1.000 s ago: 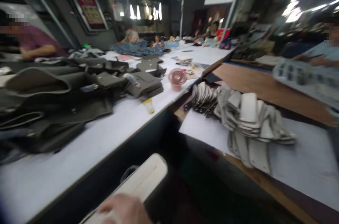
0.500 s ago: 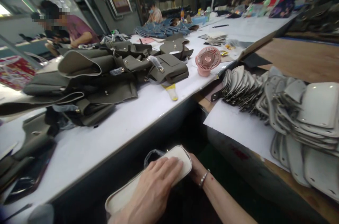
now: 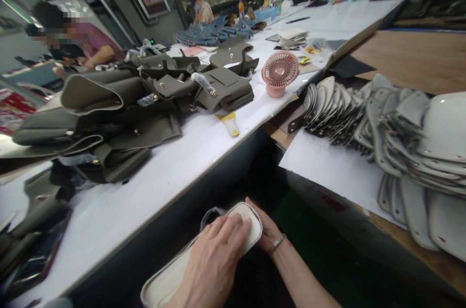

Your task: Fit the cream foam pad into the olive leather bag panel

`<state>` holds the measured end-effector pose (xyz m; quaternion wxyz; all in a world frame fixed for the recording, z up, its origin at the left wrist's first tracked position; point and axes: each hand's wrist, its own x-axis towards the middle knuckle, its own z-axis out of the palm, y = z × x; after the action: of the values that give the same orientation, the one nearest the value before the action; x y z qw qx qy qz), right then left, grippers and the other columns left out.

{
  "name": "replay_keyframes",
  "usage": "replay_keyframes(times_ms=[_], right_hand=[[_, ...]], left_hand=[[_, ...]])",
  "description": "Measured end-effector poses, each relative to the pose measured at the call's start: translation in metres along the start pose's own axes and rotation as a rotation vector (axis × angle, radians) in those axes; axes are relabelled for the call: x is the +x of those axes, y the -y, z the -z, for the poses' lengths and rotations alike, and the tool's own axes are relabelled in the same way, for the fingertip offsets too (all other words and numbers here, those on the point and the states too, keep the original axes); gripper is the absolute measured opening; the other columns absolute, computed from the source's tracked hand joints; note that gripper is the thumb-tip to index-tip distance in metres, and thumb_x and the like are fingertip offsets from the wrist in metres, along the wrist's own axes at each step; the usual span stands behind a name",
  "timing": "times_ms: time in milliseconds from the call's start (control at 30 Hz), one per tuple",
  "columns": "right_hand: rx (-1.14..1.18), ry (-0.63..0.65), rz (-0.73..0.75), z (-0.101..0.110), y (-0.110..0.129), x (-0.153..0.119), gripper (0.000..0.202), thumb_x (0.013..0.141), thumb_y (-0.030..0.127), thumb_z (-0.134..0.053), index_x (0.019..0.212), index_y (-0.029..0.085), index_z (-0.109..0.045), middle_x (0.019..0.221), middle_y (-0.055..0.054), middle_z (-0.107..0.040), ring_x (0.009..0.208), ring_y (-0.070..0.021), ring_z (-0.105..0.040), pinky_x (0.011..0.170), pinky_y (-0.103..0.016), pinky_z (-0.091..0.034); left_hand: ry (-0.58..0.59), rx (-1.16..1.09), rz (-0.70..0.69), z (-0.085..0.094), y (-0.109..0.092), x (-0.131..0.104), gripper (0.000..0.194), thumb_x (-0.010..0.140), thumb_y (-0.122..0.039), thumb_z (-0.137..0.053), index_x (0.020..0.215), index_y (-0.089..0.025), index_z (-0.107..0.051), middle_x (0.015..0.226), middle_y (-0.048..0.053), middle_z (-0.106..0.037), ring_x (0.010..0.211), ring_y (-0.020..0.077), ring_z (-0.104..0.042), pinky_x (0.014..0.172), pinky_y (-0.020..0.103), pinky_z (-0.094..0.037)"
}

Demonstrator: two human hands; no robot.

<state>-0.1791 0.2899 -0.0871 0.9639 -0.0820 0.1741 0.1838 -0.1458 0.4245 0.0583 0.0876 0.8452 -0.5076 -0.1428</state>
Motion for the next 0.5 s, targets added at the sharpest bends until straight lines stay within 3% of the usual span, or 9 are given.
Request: replay_keyframes(times_ms=[233, 500], right_hand=[[-0.046, -0.095, 0.054, -0.0046, 0.0010, -0.0026, 0.051, 0.079, 0.059, -0.073, 0.085, 0.008, -0.068, 0.084, -0.012, -0.070, 0.088, -0.0233, -0.067, 0.077, -0.031, -0.054], [-0.073, -0.160, 0.131, -0.0044, 0.0012, -0.0015, 0.045, 0.081, 0.056, -0.072, 0.079, 0.012, -0.066, 0.073, -0.006, -0.067, 0.073, -0.0182, -0.066, 0.067, -0.027, -0.052]], left_hand=[[0.021, -0.013, -0.012, -0.0003, 0.0023, 0.0004, 0.047, 0.092, -0.011, -0.041, 0.136, -0.025, -0.045, 0.137, 0.002, -0.052, 0.114, 0.0247, -0.049, 0.093, 0.043, -0.047], [0.038, 0.009, -0.034, 0.0039, 0.0005, 0.0015, 0.046, 0.093, -0.012, -0.041, 0.137, -0.024, -0.047, 0.143, 0.002, -0.049, 0.114, 0.0240, -0.051, 0.093, 0.040, -0.048]])
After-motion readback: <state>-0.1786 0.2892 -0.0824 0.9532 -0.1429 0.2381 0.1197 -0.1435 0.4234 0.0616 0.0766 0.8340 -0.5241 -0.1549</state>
